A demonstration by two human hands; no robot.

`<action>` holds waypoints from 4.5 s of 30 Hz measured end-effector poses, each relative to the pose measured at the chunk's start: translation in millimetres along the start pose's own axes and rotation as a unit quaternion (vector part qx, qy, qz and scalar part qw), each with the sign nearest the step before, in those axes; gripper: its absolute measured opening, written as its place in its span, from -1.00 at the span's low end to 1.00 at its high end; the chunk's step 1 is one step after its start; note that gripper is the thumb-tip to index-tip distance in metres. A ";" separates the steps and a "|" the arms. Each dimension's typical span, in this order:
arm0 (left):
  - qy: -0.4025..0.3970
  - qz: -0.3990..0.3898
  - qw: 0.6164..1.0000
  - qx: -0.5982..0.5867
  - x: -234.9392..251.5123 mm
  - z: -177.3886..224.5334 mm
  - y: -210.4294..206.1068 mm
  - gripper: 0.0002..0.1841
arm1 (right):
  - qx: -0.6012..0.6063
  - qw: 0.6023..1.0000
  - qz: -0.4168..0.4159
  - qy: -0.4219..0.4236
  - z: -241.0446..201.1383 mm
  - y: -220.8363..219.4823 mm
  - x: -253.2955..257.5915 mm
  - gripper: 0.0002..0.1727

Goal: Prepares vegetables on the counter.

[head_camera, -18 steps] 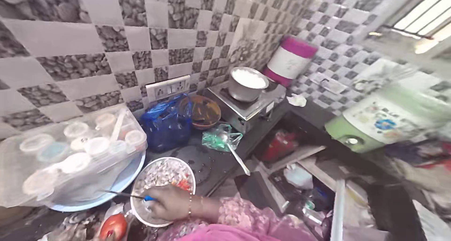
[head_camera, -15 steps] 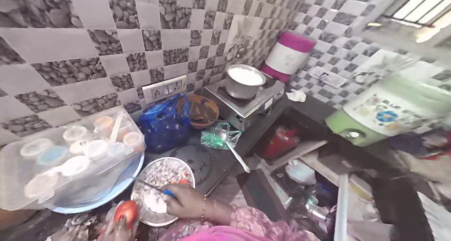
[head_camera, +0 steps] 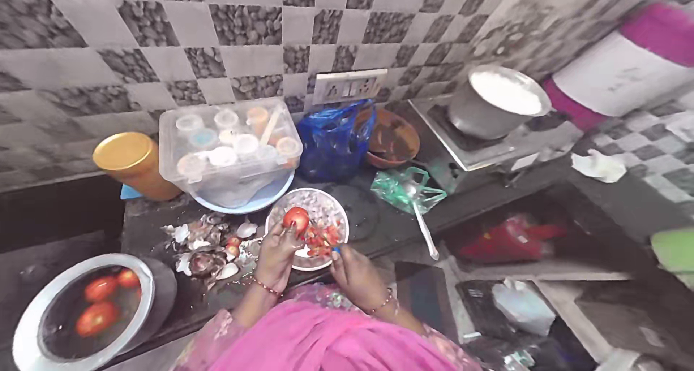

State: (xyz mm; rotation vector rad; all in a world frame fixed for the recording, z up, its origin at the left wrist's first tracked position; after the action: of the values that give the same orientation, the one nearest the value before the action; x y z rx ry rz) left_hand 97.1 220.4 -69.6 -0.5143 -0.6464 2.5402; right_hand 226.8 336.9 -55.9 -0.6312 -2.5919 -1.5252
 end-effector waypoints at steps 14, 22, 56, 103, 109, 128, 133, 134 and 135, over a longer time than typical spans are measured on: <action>-0.022 -0.009 0.995 0.093 -3.0 -7.8 9.9 -0.38 | -0.052 0.988 -0.130 -0.059 -6.9 -7.6 7.8 -0.56; -0.035 0.011 0.992 0.123 -3.8 -15.7 14.9 -0.33 | -0.064 0.984 -0.155 -0.060 -9.6 -8.1 17.7 -0.54; 0.044 -0.033 0.993 -0.109 -9.9 -43.8 1.6 -0.50 | 0.424 0.777 -0.454 -0.102 73.4 -9.9 56.0 -0.77; 0.018 -0.053 0.970 0.235 3.0 5.5 -14.0 -0.29 | 0.209 0.945 -0.181 0.174 87.7 29.5 85.6 -0.60; -0.002 -0.067 0.972 0.227 -6.9 13.1 -25.1 -0.35 | 0.132 0.961 -0.142 0.199 71.7 27.3 84.8 -0.20; -0.107 -0.021 0.973 0.204 -20.6 2.7 -40.4 -0.51 | 0.068 0.978 -0.064 0.185 56.9 16.0 82.6 -0.35; -0.080 -0.025 0.967 0.240 -16.6 3.2 -36.1 -0.59 | 0.072 0.977 -0.078 0.183 58.2 10.2 81.1 -0.36; -0.056 -0.029 0.965 0.254 -15.9 3.9 -34.2 -0.62 | 0.069 0.975 -0.092 0.192 56.1 9.8 81.4 -0.34; -0.030 -0.034 0.962 0.269 -15.1 4.1 -32.6 -0.65 | 0.067 0.971 -0.112 0.201 53.4 9.8 81.7 -0.34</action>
State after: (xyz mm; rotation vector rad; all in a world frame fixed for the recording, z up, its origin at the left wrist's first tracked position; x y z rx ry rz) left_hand 118.8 236.6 -45.6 -0.2172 0.0227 2.5252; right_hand 163.8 412.0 -53.4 -0.0088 -2.4783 -1.3435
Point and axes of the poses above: each hand's wrist, its own x-axis towards the middle knuckle, its own y-axis out of the back of the hand, z = x × y, the point moved 3 cm from there along x, towards the middle knuckle, and after that the axes turned 2 degrees about y, right-handed, at the moved point
